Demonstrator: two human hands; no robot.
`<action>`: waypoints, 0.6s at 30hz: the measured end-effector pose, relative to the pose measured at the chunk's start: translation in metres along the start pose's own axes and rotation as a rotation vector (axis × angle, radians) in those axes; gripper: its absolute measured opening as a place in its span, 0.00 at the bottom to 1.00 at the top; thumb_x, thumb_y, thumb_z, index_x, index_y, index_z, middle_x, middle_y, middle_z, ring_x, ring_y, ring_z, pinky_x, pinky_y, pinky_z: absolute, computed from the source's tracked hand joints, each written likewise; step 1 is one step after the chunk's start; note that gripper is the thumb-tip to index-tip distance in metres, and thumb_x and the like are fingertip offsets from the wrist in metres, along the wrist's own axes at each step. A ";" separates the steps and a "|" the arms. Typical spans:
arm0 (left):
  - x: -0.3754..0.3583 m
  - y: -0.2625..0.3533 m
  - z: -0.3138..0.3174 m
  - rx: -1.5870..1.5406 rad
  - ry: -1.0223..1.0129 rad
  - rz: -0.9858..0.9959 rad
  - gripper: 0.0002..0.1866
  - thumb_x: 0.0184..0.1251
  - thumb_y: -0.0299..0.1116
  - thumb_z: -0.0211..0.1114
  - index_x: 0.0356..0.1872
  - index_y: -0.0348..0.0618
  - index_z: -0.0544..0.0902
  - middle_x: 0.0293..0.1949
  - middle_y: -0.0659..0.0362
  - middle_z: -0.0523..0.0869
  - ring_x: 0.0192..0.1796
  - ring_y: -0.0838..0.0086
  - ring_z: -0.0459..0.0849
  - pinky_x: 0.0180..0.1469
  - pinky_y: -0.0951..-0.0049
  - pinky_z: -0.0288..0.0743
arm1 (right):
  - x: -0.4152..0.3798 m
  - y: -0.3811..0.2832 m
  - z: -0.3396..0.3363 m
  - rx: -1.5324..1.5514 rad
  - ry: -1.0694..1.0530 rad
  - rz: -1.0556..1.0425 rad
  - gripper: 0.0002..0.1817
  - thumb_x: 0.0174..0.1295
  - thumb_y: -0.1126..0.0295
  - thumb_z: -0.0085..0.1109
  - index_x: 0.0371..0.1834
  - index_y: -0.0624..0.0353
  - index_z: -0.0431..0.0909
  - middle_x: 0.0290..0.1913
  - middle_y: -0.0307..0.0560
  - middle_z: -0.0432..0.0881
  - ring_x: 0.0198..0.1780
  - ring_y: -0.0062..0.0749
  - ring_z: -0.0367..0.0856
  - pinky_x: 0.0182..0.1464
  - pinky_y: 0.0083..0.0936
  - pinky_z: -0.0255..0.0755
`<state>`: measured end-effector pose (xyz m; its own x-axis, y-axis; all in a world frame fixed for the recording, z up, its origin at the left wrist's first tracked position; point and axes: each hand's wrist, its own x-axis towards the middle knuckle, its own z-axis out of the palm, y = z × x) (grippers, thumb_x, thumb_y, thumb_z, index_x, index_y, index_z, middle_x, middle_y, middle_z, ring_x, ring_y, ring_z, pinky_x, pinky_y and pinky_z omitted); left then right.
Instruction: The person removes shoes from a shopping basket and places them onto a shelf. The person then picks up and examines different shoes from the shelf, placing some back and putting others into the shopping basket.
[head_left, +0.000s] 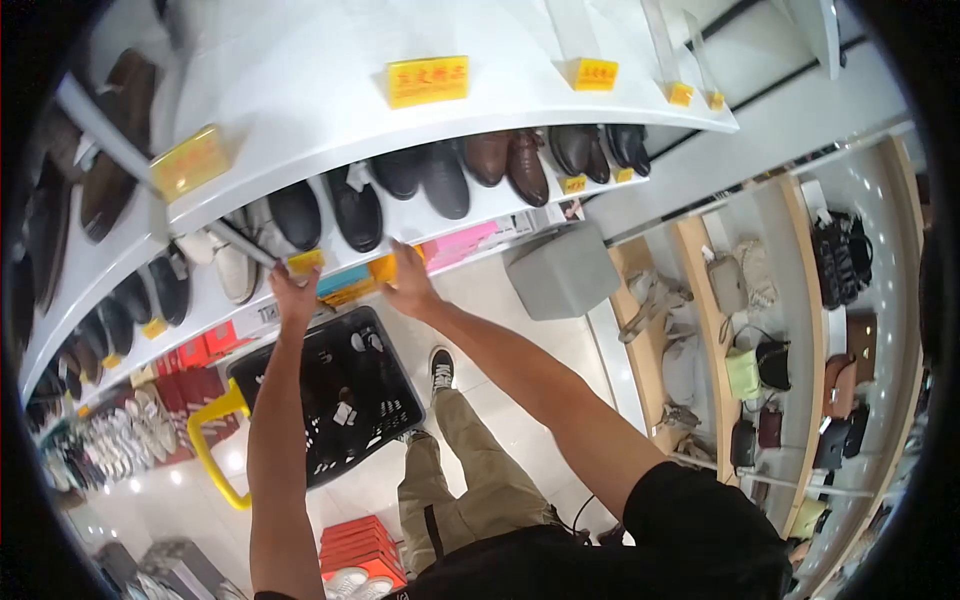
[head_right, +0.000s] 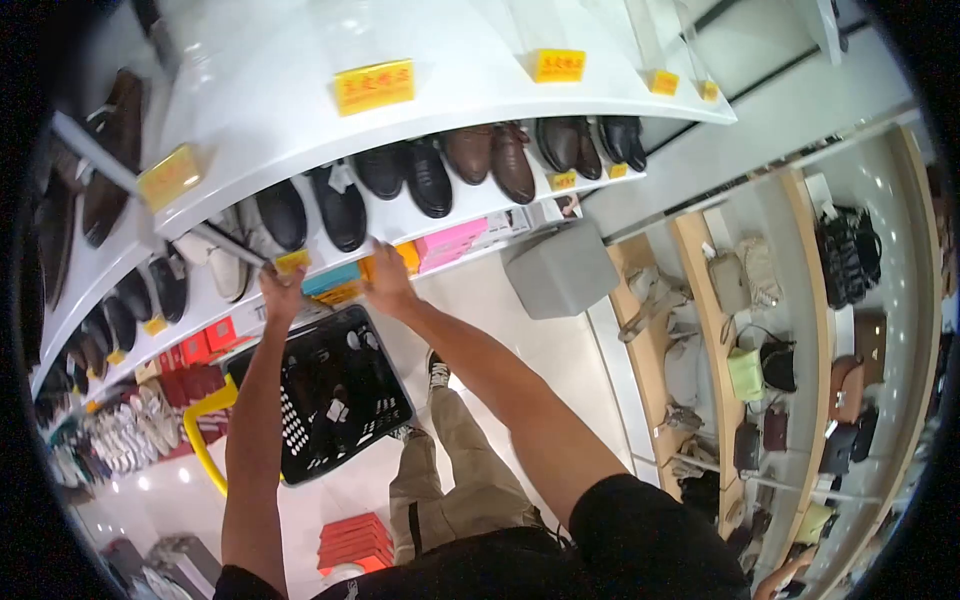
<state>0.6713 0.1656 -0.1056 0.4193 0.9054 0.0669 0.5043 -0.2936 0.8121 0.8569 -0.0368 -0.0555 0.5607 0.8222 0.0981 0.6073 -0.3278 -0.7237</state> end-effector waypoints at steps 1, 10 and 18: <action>-0.012 -0.018 0.009 -0.036 0.091 0.083 0.48 0.59 0.48 0.76 0.71 0.27 0.62 0.65 0.36 0.69 0.67 0.43 0.70 0.70 0.51 0.64 | -0.027 0.017 0.006 -0.057 -0.031 -0.034 0.48 0.55 0.68 0.71 0.77 0.64 0.53 0.72 0.66 0.62 0.75 0.60 0.59 0.77 0.45 0.56; -0.379 -0.058 -0.076 0.384 -0.621 0.034 0.11 0.70 0.38 0.60 0.40 0.44 0.86 0.43 0.51 0.86 0.45 0.53 0.86 0.47 0.55 0.81 | -0.467 0.140 -0.083 -0.248 -0.794 0.223 0.22 0.67 0.57 0.56 0.55 0.63 0.82 0.56 0.58 0.84 0.60 0.50 0.80 0.60 0.45 0.73; -0.666 -0.138 -0.164 0.242 -0.775 -0.933 0.20 0.64 0.47 0.65 0.49 0.44 0.87 0.46 0.43 0.88 0.52 0.48 0.87 0.54 0.53 0.80 | -0.661 0.134 -0.198 0.129 -0.664 1.244 0.09 0.65 0.68 0.57 0.34 0.61 0.82 0.30 0.40 0.82 0.32 0.31 0.81 0.36 0.34 0.76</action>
<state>0.1985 -0.3468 -0.1672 0.1194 0.4023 -0.9077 0.9420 0.2429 0.2316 0.6793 -0.7159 -0.0816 0.2965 0.1073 -0.9490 -0.1545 -0.9752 -0.1586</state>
